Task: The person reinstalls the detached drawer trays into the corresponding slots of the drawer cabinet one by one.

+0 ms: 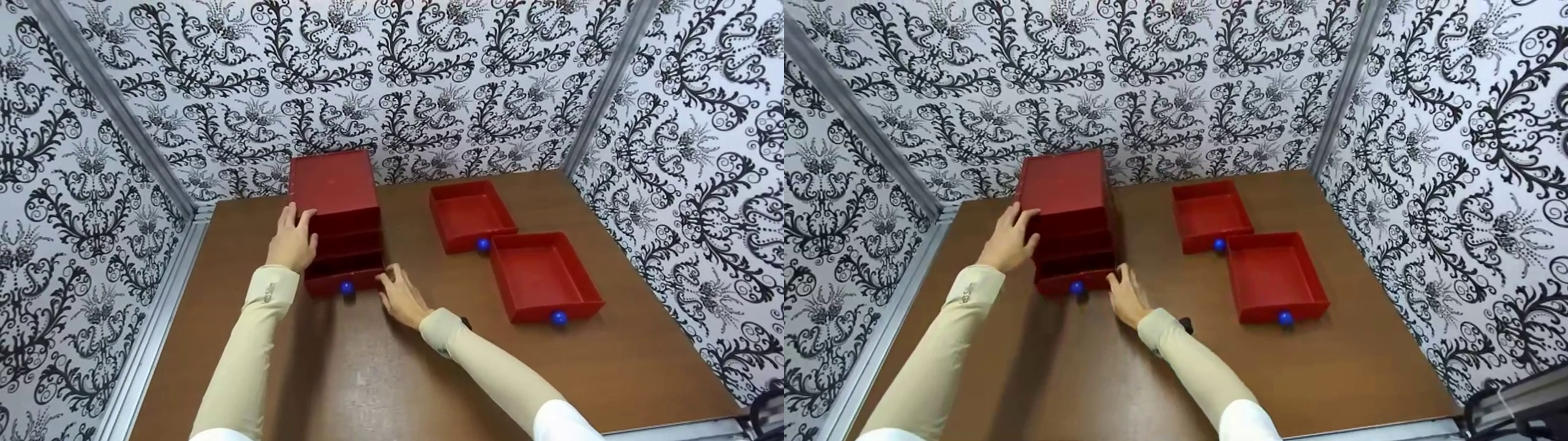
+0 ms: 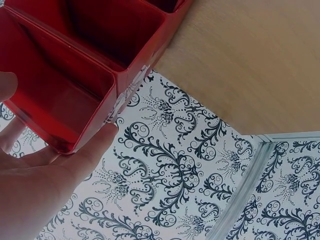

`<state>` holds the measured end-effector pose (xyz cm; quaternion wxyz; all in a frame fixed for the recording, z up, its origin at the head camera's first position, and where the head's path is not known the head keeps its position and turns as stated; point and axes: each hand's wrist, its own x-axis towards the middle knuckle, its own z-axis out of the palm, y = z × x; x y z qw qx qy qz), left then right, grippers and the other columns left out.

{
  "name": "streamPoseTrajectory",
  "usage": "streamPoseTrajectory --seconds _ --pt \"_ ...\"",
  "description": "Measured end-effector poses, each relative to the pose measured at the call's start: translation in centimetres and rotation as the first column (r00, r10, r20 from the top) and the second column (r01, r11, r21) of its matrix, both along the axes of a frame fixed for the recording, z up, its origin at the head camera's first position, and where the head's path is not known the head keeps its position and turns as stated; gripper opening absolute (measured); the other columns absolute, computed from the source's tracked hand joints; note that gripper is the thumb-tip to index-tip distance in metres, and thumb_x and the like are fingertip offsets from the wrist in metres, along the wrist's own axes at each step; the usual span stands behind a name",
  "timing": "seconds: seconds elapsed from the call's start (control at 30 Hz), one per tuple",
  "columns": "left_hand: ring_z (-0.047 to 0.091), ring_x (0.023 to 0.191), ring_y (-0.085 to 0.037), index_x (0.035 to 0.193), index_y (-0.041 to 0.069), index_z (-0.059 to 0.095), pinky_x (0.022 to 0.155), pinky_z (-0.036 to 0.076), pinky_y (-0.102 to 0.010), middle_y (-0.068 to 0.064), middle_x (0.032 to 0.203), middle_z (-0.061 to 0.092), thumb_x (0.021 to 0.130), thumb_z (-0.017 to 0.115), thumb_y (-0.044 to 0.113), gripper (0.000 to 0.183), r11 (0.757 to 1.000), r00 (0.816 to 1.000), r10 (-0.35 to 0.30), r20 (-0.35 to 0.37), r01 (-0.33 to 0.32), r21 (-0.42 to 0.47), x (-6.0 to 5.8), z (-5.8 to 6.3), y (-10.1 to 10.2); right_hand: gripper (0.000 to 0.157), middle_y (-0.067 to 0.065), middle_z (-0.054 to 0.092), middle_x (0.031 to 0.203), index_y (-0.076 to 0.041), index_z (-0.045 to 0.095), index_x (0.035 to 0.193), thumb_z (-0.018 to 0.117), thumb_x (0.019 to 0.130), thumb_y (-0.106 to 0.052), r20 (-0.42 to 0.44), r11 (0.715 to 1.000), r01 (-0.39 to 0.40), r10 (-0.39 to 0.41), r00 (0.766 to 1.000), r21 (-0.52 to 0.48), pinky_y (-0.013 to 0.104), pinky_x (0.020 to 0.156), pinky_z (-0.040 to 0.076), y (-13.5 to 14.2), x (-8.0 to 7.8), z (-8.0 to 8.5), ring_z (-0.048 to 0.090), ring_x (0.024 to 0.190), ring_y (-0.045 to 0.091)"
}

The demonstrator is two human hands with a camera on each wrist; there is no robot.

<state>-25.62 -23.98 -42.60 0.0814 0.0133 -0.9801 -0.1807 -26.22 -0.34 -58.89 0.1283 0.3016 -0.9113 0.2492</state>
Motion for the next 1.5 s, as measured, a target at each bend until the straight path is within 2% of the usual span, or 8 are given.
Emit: streamPoseTrajectory --seconds 0.2,0.53,0.87,1.07,1.2,1.3,1.4,1.5 --pt "0.017 0.155 -0.041 0.145 0.013 0.041 0.104 0.045 -0.066 -0.027 0.164 0.019 0.096 0.053 0.016 0.05 1.0 1.0 -0.018 0.008 0.018 0.022 0.1 -0.3 0.5 0.042 0.021 0.045 0.13 -0.006 0.058 0.129 0.069 0.089 -0.007 0.007 1.0 -0.003 0.003 1.0 0.016 0.044 0.075 0.058 0.3 -0.7 -0.1 0.055 0.11 0.037" --pt "0.017 0.155 -0.041 0.142 0.014 0.042 0.103 0.046 -0.067 -0.026 0.164 0.019 0.094 0.055 0.013 0.05 0.999 0.999 -0.032 0.012 0.032 0.043 -0.2 -0.6 1.7 0.059 0.031 0.034 0.149 -0.018 0.043 0.149 0.065 0.093 -0.016 0.239 0.983 0.066 -0.107 0.965 0.171 0.055 0.085 0.056 1.1 -2.0 0.3 0.046 0.128 0.046" --pt "0.019 0.155 -0.04 0.141 0.014 0.043 0.098 0.049 -0.067 -0.026 0.164 0.02 0.09 0.057 0.011 0.052 0.998 0.999 -0.047 -0.002 0.047 0.049 -0.3 -1.3 2.2 0.061 0.03 0.037 0.144 -0.019 0.044 0.148 0.067 0.092 -0.019 0.242 0.976 0.115 -0.159 0.957 0.187 0.058 0.091 0.053 1.8 -2.2 0.4 0.047 0.126 0.047" --pt "0.019 0.154 -0.041 0.142 0.014 0.043 0.094 0.051 -0.067 -0.026 0.164 0.02 0.091 0.057 0.01 0.054 0.998 0.999 -0.046 -0.016 0.046 0.04 -0.1 -0.9 1.8 0.05 0.025 0.046 0.136 -0.014 0.052 0.139 0.067 0.091 -0.019 0.165 0.982 0.141 -0.16 0.973 0.123 0.055 0.091 0.052 3.1 -1.9 2.1 0.052 0.12 0.042" --pt "0.019 0.155 -0.041 0.143 0.014 0.042 0.093 0.051 -0.068 -0.027 0.164 0.019 0.091 0.057 0.01 0.055 0.999 0.999 -0.031 -0.021 0.032 0.039 -0.1 -0.6 1.0 0.035 0.019 0.054 0.124 -0.009 0.06 0.123 0.065 0.089 -0.014 0.052 0.984 0.175 -0.177 0.983 0.04 0.052 0.091 0.052 5.8 -1.6 4.4 0.056 0.112 0.04" --pt "0.017 0.155 -0.04 0.144 0.014 0.04 0.094 0.05 -0.068 -0.027 0.164 0.018 0.09 0.057 0.01 0.056 0.999 1.0 -0.021 -0.02 0.021 0.037 -0.2 -0.5 0.5 0.026 0.02 0.06 0.115 -0.006 0.064 0.112 0.064 0.085 -0.009 -0.032 0.976 0.216 -0.217 0.976 -0.023 0.052 0.09 0.051 9.4 -1.4 6.1 0.058 0.106 0.041" --pt "0.016 0.155 -0.04 0.144 0.014 0.04 0.093 0.051 -0.068 -0.027 0.164 0.018 0.09 0.057 0.01 0.057 0.999 0.999 -0.016 -0.029 0.017 0.03 -0.2 -0.5 0.0 0.02 0.023 0.062 0.108 -0.004 0.065 0.102 0.062 0.082 -0.005 -0.065 0.962 0.269 -0.272 0.96 -0.052 0.054 0.091 0.048 14.1 -1.4 7.4 0.057 0.105 0.045" --pt "0.016 0.155 -0.04 0.144 0.014 0.04 0.093 0.051 -0.069 -0.027 0.163 0.019 0.09 0.056 0.009 0.057 1.0 0.999 -0.014 -0.031 0.015 0.027 -0.1 -0.6 -0.3 0.019 0.027 0.063 0.108 -0.003 0.065 0.097 0.059 0.08 0.0 -0.038 0.941 0.335 -0.337 0.941 -0.045 0.059 0.092 0.045 19.7 -1.2 8.1 0.055 0.107 0.049"
